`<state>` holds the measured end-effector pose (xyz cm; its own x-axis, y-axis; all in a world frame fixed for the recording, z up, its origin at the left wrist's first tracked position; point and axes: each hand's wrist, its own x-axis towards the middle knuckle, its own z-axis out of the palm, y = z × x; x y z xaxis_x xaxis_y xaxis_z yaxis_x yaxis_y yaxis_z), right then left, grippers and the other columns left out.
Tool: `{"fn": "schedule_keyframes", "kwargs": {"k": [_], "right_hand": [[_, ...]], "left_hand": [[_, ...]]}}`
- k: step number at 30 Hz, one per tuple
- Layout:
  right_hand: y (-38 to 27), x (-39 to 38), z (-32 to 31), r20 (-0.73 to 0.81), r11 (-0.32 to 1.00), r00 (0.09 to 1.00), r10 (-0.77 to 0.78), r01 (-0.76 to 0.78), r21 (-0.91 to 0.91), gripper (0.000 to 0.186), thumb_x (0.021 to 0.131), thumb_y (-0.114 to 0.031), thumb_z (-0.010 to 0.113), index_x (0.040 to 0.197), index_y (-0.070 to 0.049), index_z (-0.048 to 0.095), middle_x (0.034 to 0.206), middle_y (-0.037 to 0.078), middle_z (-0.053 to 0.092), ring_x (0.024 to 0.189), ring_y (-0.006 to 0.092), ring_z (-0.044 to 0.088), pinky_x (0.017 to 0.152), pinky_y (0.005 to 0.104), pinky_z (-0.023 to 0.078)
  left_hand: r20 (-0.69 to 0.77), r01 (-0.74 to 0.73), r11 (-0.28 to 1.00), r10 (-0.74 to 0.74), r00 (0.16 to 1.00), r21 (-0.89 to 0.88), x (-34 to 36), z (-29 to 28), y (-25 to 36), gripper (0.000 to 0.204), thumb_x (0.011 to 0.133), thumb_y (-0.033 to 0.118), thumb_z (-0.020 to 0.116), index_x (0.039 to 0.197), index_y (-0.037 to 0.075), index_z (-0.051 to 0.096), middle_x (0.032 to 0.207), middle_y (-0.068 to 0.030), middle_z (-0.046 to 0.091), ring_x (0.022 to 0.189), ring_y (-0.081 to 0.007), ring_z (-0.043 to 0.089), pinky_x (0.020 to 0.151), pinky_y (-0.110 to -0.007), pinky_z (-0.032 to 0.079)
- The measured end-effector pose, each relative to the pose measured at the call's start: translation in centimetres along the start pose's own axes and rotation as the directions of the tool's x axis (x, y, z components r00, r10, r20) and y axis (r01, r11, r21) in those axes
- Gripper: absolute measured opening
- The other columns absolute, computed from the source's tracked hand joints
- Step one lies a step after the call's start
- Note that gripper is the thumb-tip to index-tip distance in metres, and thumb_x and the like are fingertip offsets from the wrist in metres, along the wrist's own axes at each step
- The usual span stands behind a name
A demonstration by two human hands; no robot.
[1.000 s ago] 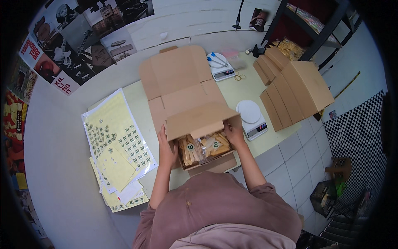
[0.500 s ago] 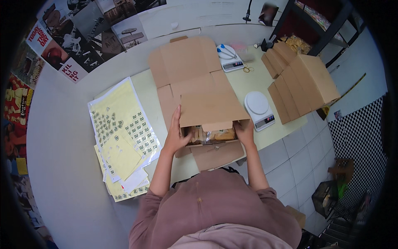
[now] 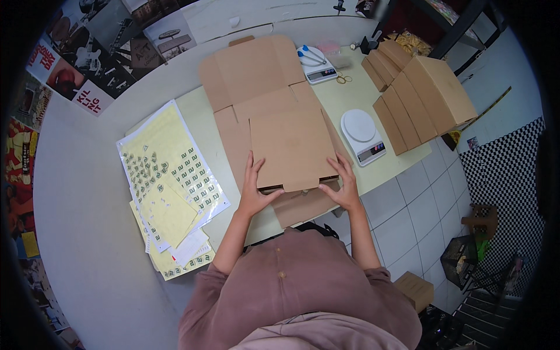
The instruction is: The person packs small, individually wrapped snack items into cardboard boxes. They repeatedly pick up snacks from a shelf, place them into a box on a table, and close the box flaps. The process is repeated for multiple boxes throughout the clip.
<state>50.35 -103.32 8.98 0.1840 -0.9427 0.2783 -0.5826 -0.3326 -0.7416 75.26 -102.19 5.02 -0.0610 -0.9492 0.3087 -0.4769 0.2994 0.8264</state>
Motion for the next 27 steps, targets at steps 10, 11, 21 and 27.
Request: {"fn": "schedule_keyframes", "kwargs": {"k": [10,11,21,27], "right_hand": [[1.4,-0.4,1.7,-0.053,1.000,0.998,-0.026,0.025,-0.017,0.049,0.061,-0.013,0.069,0.108,-0.012,0.056,0.126,0.023,0.033,0.116,0.0358,0.036,0.095,0.0385,0.031],[1.6,-0.5,1.8,-0.053,1.000,0.998,-0.027,0.027,-0.015,0.049,0.061,-0.012,0.069,0.108,-0.012,0.056,0.126,0.023,0.033,0.116,0.0357,0.036,0.095,0.0385,0.031],[2.2,-1.3,2.6,-0.066,0.998,0.998,-0.023,0.027,0.063,0.047,0.062,-0.015,0.071,0.106,-0.010,0.057,0.128,0.021,0.030,0.118,0.0355,0.033,0.098,0.0380,0.028],[4.9,-2.5,5.2,-0.163,0.976,0.977,0.138,-0.106,0.187,0.037,0.074,-0.019,0.063,0.109,-0.009,0.055,0.127,0.022,0.033,0.120,0.0333,0.032,0.097,0.0370,0.027]], "left_hand": [[-0.044,0.007,1.000,-0.007,0.999,-0.008,-0.5,1.1,-0.4,0.081,0.055,0.027,0.077,0.122,0.008,0.036,0.138,-0.0206,0.011,0.126,-0.0347,0.018,0.099,-0.043,0.024],[-0.047,0.015,1.000,-0.016,0.999,-0.020,-0.5,1.1,-0.5,0.081,0.055,0.027,0.077,0.122,0.008,0.036,0.138,-0.0208,0.011,0.126,-0.0348,0.018,0.099,-0.043,0.024],[-0.047,-0.013,0.999,0.011,0.999,-0.037,-1.5,1.6,-1.4,0.064,0.067,0.023,0.068,0.121,0.007,0.036,0.138,-0.0220,0.011,0.127,-0.0335,0.015,0.101,-0.042,0.020],[-0.038,0.090,0.982,-0.098,0.994,-0.168,-1.7,2.9,-3.1,0.045,0.080,0.016,0.052,0.119,0.001,0.037,0.137,-0.0220,0.014,0.127,-0.0326,0.016,0.102,-0.039,0.016]]}}
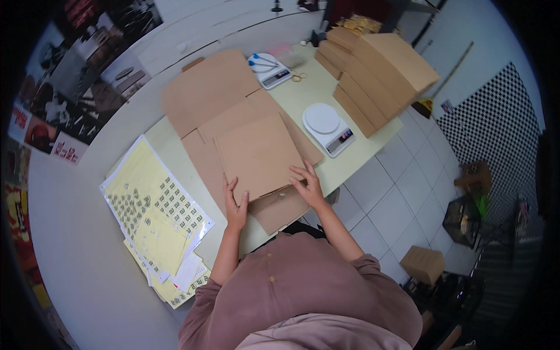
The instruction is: The person packs small, individually wrapped snack items into cardboard boxes. They repeatedly pick up snacks from a shelf, place them into a box on a table, and close the box flaps. The process is repeated for multiple boxes throughout the clip.
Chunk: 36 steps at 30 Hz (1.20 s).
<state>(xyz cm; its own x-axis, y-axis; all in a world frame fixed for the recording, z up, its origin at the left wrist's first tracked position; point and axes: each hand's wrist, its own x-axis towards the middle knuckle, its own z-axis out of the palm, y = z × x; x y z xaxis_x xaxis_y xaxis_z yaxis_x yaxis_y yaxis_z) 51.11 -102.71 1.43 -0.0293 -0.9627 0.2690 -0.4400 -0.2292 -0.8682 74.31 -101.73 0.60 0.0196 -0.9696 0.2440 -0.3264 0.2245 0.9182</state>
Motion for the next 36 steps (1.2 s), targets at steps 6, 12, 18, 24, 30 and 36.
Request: {"fn": "schedule_keyframes", "kwargs": {"k": [6,12,18,24,30,36], "right_hand": [[-0.2,-0.3,1.4,-0.229,0.962,0.961,0.159,-0.098,0.257,0.063,0.075,-0.023,0.062,0.127,-0.003,0.032,0.129,0.019,0.033,0.119,0.0285,0.033,0.098,0.0345,0.025],[0.3,-0.1,1.3,-0.109,0.927,0.971,0.212,-0.165,0.336,0.059,0.077,-0.021,0.059,0.126,-0.003,0.034,0.126,0.015,0.040,0.118,0.0222,0.035,0.098,0.0305,0.025],[-4.6,1.8,-1.0,-0.118,0.915,0.984,0.136,-0.079,0.395,0.050,0.079,-0.016,0.055,0.124,-0.003,0.037,0.123,0.012,0.042,0.117,0.0199,0.036,0.097,0.0299,0.026],[-10.6,6.6,-6.6,-0.199,0.938,0.968,-0.153,0.206,0.279,0.051,0.077,-0.017,0.057,0.121,0.001,0.037,0.120,0.015,0.044,0.114,0.0209,0.039,0.095,0.0305,0.028],[-14.5,13.9,-21.4,-0.400,0.836,0.884,-0.242,0.399,0.376,0.041,0.080,-0.017,0.051,0.115,0.000,0.040,0.113,0.011,0.045,0.105,0.0174,0.042,0.092,0.0289,0.030],[-10.7,20.5,-37.8,-0.521,0.911,0.843,-0.132,0.311,0.272,0.039,0.081,-0.023,0.048,0.112,0.001,0.042,0.107,0.010,0.047,0.101,0.0165,0.043,0.089,0.0274,0.031]], "left_hand": [[-0.064,0.183,0.959,-0.201,0.978,-0.218,-0.7,1.4,-0.9,0.063,0.081,0.018,0.049,0.131,-0.002,0.017,0.136,-0.0194,0.019,0.126,-0.0270,0.019,0.102,-0.034,0.014],[0.011,0.238,0.915,-0.248,0.969,-0.326,-0.9,1.4,-3.1,0.065,0.084,0.024,0.044,0.132,-0.003,0.011,0.135,-0.0187,0.019,0.125,-0.0264,0.021,0.102,-0.031,0.014],[-0.045,0.177,0.838,-0.233,0.971,-0.516,-1.9,1.8,-2.6,0.061,0.086,0.025,0.038,0.133,-0.001,0.008,0.133,-0.0169,0.023,0.123,-0.0250,0.025,0.101,-0.032,0.018],[-0.167,-0.082,0.724,-0.047,0.985,-0.685,1.4,3.9,5.6,0.065,0.085,0.034,0.038,0.134,0.004,0.006,0.134,-0.0133,0.022,0.124,-0.0230,0.023,0.102,-0.036,0.017],[-0.063,-0.387,0.758,0.419,0.906,-0.525,8.6,11.5,19.2,0.082,0.081,0.052,0.035,0.133,0.008,-0.011,0.140,-0.0057,-0.006,0.129,-0.0214,-0.001,0.104,-0.039,0.002],[0.161,-0.406,0.762,0.545,0.823,-0.505,17.5,22.7,30.6,0.093,0.080,0.052,0.037,0.126,-0.002,-0.024,0.134,-0.0209,-0.026,0.124,-0.0289,-0.024,0.100,-0.040,-0.012]]}}
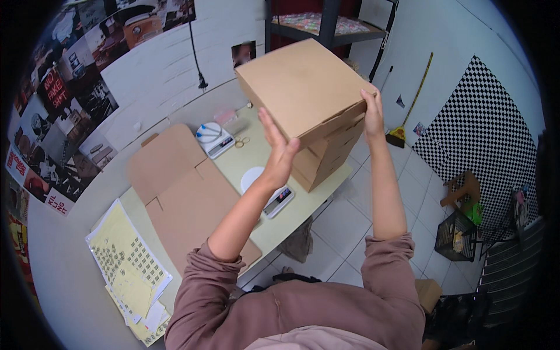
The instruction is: The person packs small, individually wrapped snack items into cardboard boxes. They repeatedly pick up snacks from a shelf, place them into a box on a table, and close the box flaps. The process is repeated for multiple boxes throughout the clip.
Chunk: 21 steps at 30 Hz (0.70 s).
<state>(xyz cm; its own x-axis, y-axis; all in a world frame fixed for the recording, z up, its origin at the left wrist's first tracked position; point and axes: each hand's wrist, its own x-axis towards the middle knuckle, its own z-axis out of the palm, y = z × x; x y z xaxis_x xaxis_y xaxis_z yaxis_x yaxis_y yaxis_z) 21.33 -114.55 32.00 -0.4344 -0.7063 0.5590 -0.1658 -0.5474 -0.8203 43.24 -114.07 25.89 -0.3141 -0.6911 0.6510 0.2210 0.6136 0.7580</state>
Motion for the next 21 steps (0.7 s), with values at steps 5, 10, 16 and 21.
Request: {"fn": "schedule_keyframes", "kwargs": {"k": [5,10,16,21], "right_hand": [[4.8,5.4,-6.3,0.036,0.988,0.992,0.118,-0.114,-0.107,0.043,0.079,-0.028,0.048,0.111,0.000,0.042,0.107,0.010,0.047,0.102,0.0170,0.042,0.090,0.0266,0.029],[7.4,6.4,-7.5,0.004,0.974,0.979,0.203,-0.202,-0.105,0.047,0.078,-0.033,0.048,0.111,0.000,0.044,0.110,0.010,0.046,0.107,0.0188,0.038,0.093,0.0276,0.024],[6.8,6.4,-7.8,0.007,0.974,0.991,0.135,-0.131,-0.186,0.046,0.077,-0.033,0.047,0.111,-0.002,0.045,0.110,0.010,0.046,0.108,0.0199,0.038,0.093,0.0280,0.024],[7.9,6.9,-7.9,-0.045,0.974,0.992,0.115,-0.122,-0.193,0.041,0.079,-0.033,0.045,0.108,-0.003,0.047,0.108,0.009,0.048,0.106,0.0191,0.040,0.092,0.0279,0.026]], "left_hand": [[0.021,0.146,0.987,-0.147,0.989,0.061,3.6,5.8,-2.7,0.093,0.080,0.047,0.040,0.125,-0.002,-0.025,0.130,-0.0286,-0.027,0.122,-0.0341,-0.028,0.099,-0.044,-0.012],[0.040,0.151,0.974,-0.160,0.986,0.168,3.8,7.3,-3.0,0.093,0.079,0.039,0.046,0.125,-0.001,-0.025,0.129,-0.0285,-0.028,0.122,-0.0340,-0.029,0.098,-0.045,-0.011],[0.006,0.120,0.973,-0.124,0.992,0.199,3.9,8.2,-3.7,0.093,0.079,0.035,0.049,0.127,-0.001,-0.022,0.130,-0.0274,-0.027,0.123,-0.0336,-0.027,0.099,-0.045,-0.010],[-0.034,0.093,0.965,-0.087,0.996,0.245,4.0,8.9,-4.7,0.093,0.079,0.037,0.050,0.129,0.000,-0.020,0.132,-0.0254,-0.025,0.124,-0.0338,-0.023,0.100,-0.044,-0.008]]}}
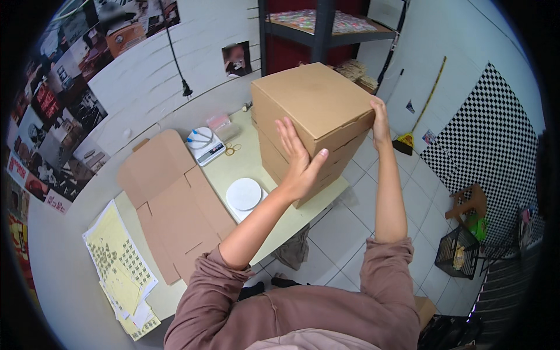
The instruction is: The person packs small, individually wrapped snack items into cardboard boxes. They repeatedly pick up snacks from a shelf, place them into a box on a table, and close the box flaps. The process is repeated for multiple boxes throughout the clip.
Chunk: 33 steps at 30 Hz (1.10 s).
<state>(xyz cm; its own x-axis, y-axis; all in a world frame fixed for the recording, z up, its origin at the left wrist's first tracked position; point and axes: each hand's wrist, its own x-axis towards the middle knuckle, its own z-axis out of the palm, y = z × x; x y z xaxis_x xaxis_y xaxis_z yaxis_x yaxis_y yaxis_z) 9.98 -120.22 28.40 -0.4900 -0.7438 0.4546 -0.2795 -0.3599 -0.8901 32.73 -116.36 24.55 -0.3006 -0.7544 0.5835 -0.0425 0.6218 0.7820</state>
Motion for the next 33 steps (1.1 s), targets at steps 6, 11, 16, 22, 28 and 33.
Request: {"fn": "schedule_keyframes", "kwargs": {"k": [6,11,16,22,28,33], "right_hand": [[3.9,2.1,-2.8,0.049,0.997,0.996,-0.077,0.076,0.015,0.037,0.085,-0.029,0.040,0.109,-0.002,0.049,0.112,0.008,0.047,0.108,0.0173,0.039,0.093,0.0301,0.026],[1.9,-5.6,-2.1,-0.504,0.983,0.848,-0.163,0.182,-0.013,0.049,0.082,-0.030,0.049,0.116,0.004,0.039,0.112,0.014,0.045,0.102,0.0236,0.045,0.089,0.0339,0.033],[10.2,-22.9,1.1,-0.455,0.948,0.863,-0.217,0.076,-0.308,0.021,0.084,-0.007,0.046,0.102,0.004,0.043,0.096,0.013,0.047,0.086,0.0206,0.046,0.080,0.0310,0.037],[7.0,-36.0,13.1,0.534,0.964,0.846,0.018,0.127,-0.235,0.022,0.072,-0.001,0.055,0.093,-0.001,0.053,0.087,0.010,0.051,0.078,0.0181,0.050,0.066,0.0284,0.041],[13.7,-36.0,25.9,0.888,0.920,0.353,0.294,-0.357,-0.163,0.023,0.083,-0.011,0.050,0.102,0.000,0.052,0.104,0.013,0.052,0.096,0.0210,0.053,0.081,0.0300,0.043],[18.8,-29.7,34.7,0.794,0.542,0.243,0.557,-0.831,-0.126,0.037,0.086,-0.021,0.042,0.118,-0.003,0.039,0.112,0.016,0.048,0.100,0.0254,0.050,0.088,0.0344,0.039]], "left_hand": [[-0.011,-0.076,0.997,0.076,0.997,-0.035,-0.4,0.5,-0.3,0.096,0.077,0.040,0.054,0.130,0.002,-0.016,0.133,-0.0250,-0.022,0.125,-0.0358,-0.019,0.101,-0.046,-0.004],[-0.036,0.029,1.000,-0.028,0.999,0.003,-5.9,-4.3,-2.9,0.093,0.076,0.036,0.056,0.130,0.001,-0.012,0.134,-0.0249,-0.016,0.126,-0.0366,-0.009,0.102,-0.047,0.002],[-0.328,0.310,0.910,-0.215,0.920,0.275,-19.6,-14.8,-8.9,0.078,0.079,0.024,0.052,0.129,-0.003,-0.002,0.136,-0.0196,0.003,0.125,-0.0318,0.012,0.099,-0.043,0.018],[-0.797,0.871,0.278,-0.359,0.485,0.404,-37.1,-27.4,-11.3,0.067,0.077,0.032,0.055,0.123,-0.005,0.023,0.126,-0.0234,0.024,0.120,-0.0366,0.017,0.099,-0.044,0.014],[-0.796,0.938,0.191,-0.496,0.347,0.290,-39.6,-28.9,-11.2,0.071,0.070,0.033,0.062,0.121,-0.002,0.028,0.124,-0.0209,0.028,0.116,-0.0361,0.024,0.096,-0.046,0.019],[-0.789,0.938,0.182,-0.507,0.347,0.295,-38.9,-28.0,-12.4,0.080,0.064,0.025,0.068,0.124,-0.001,0.023,0.122,-0.0197,0.030,0.112,-0.0356,0.027,0.095,-0.045,0.023]]}}
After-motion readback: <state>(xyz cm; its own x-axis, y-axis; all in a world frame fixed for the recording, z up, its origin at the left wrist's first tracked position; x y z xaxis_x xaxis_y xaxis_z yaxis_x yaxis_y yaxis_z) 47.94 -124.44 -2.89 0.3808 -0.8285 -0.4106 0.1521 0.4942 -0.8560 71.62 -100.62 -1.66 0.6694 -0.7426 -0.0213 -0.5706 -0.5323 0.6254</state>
